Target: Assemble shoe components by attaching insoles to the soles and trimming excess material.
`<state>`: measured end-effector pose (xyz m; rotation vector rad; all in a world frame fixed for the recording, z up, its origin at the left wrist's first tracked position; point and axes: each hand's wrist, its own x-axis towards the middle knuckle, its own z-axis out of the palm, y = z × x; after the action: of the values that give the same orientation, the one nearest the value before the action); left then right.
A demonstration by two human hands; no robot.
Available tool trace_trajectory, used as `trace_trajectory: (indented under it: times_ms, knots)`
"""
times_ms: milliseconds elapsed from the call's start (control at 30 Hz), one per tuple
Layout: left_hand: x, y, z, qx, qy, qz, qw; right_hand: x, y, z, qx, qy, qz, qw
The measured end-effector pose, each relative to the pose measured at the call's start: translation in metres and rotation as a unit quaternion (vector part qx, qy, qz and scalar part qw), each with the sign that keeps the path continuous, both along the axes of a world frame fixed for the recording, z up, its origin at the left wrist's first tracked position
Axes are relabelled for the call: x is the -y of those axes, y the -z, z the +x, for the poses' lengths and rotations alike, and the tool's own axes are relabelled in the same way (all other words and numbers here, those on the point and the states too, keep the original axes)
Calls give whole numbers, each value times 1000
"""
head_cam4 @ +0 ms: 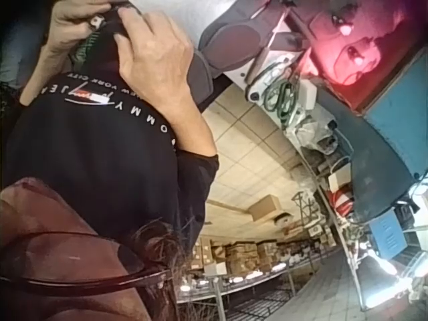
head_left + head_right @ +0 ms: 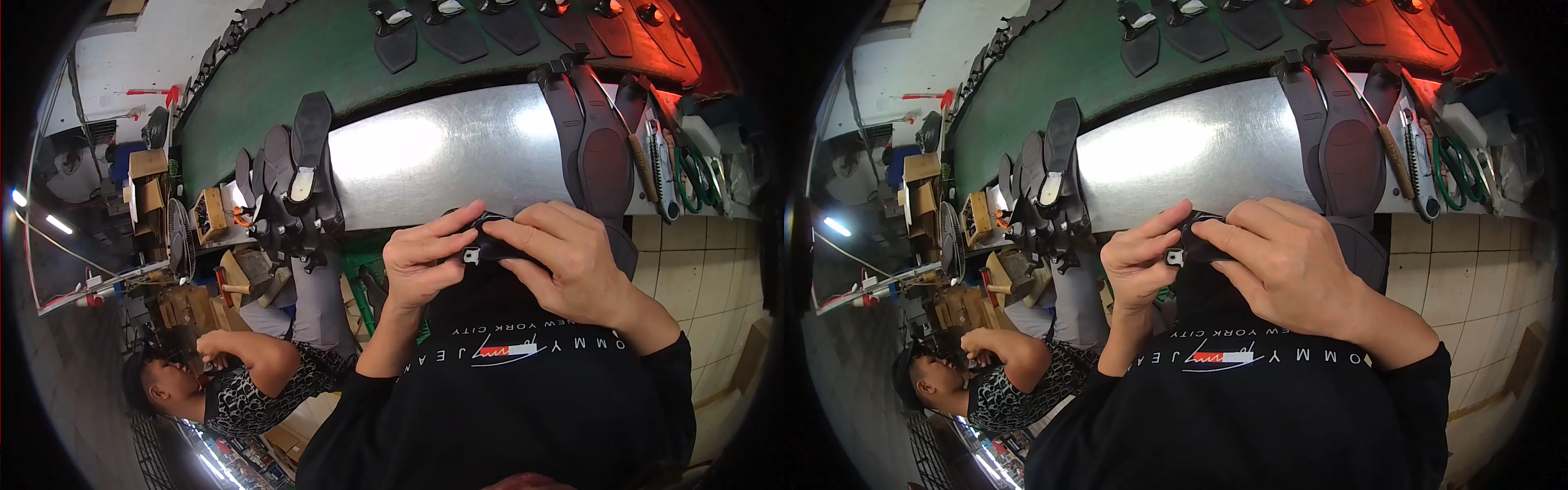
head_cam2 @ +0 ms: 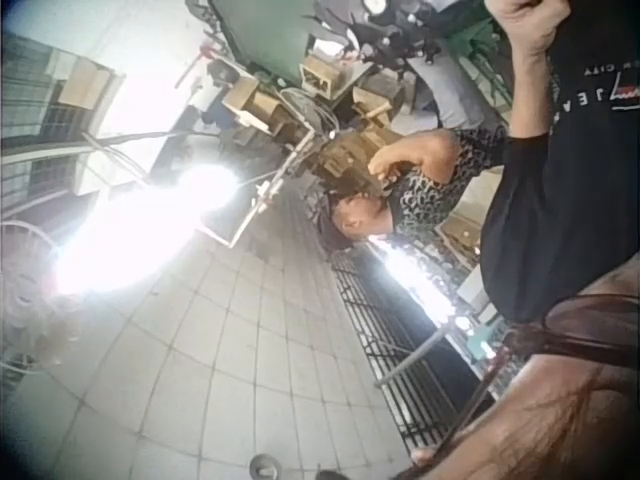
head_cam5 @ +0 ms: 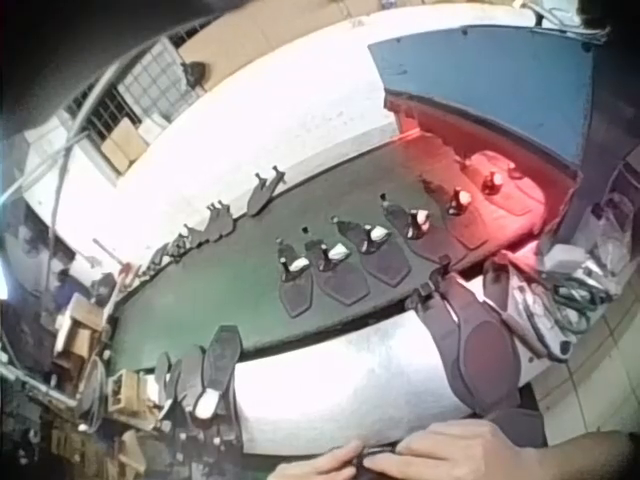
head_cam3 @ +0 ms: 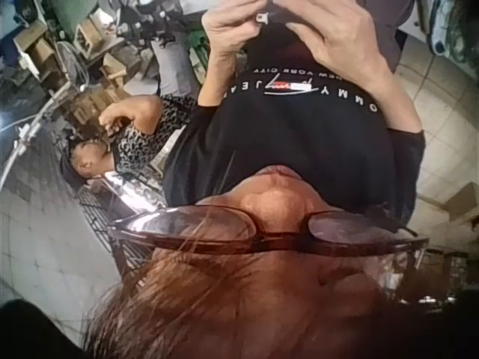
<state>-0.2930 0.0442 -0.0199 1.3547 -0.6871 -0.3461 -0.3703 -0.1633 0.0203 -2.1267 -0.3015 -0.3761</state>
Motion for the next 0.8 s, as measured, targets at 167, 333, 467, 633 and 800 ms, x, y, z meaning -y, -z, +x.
trace_trajectory:
  times_ms: [167,333,467,633,800]
  knots:
    - [7,-7,-3,28,-7,34,999,0,2,2,-13,10,-8,1000]
    - [11,-1,-5,-107,-18,32,994,5,10,8,-64,6,56,996]
    - [17,3,0,-281,-26,28,959,5,20,11,-97,6,76,992]
    - [24,-5,2,-348,-26,67,935,1,23,10,-80,32,28,996]
    - [27,-18,1,-376,-24,74,924,4,20,12,-24,36,-31,999]
